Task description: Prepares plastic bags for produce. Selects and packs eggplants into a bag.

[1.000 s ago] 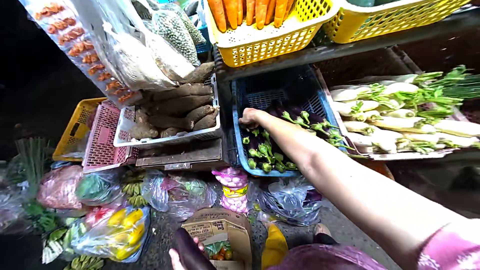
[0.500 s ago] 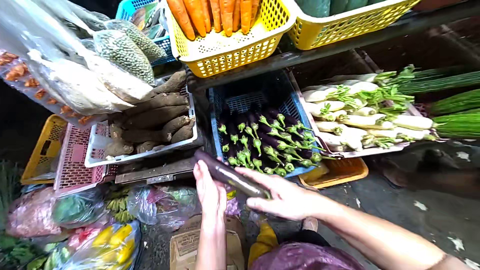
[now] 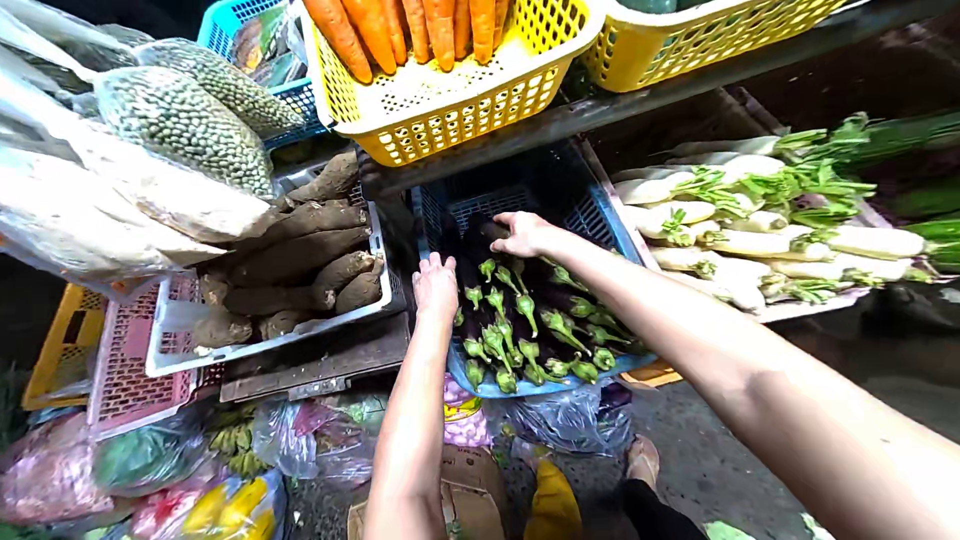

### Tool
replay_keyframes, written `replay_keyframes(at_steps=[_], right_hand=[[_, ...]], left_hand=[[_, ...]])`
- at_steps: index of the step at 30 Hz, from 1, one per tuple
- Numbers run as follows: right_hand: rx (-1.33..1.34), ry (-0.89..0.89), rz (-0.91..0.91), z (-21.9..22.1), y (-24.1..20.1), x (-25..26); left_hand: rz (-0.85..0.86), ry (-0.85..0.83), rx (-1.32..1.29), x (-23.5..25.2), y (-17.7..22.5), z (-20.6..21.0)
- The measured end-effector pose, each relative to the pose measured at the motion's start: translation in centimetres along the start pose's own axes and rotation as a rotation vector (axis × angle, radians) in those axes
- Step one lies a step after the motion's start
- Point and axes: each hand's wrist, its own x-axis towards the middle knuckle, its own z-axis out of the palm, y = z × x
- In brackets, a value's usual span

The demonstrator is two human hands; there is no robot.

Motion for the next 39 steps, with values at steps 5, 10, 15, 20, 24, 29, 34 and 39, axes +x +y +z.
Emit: replay_keyframes(at_steps=[5,10,15,20,24,29,34,39], right_hand=[[-0.064,-0.038,0.139,2.6,-3.6,3.9],[-0.248,-0.182,0.09,3.7,-4.6,6.0],[-0.046,-0.124,0.02,5.1,-0.6,8.0],[0.011,-0.121,-0.017,3.4,0.0,7.1],[-0.083,-0.144,-0.037,2.7,-0.1,5.8],[-0.067,-0.144,-0.044,2.4,0.4,5.7],[-0.107,-0.109,0.097,2.3,-0.9,4.9],[-0.245,-0.175,0.181,0.4,-3.1,2.0]], left_hand=[[0.135,-0.013,0.005,-0.2,-1.0,-1.2],[0.189,0.02,-0.159,-3.5,-2.9,-1.4],[0.093,0.215,-0.364,-3.6,-3.8,2.1],[0.076,0.191,-0.486,-3.1,-4.7,2.7],[0.109,0.074,-0.535,-3.4,-5.4,2.0],[0.157,0.046,-0.6,-6.2,-6.6,-1.9],[0.172,-0.006,-0.303,-5.1,0.8,-4.0],[0.131,-0.122,0.005,-0.8,6.2,-0.9]])
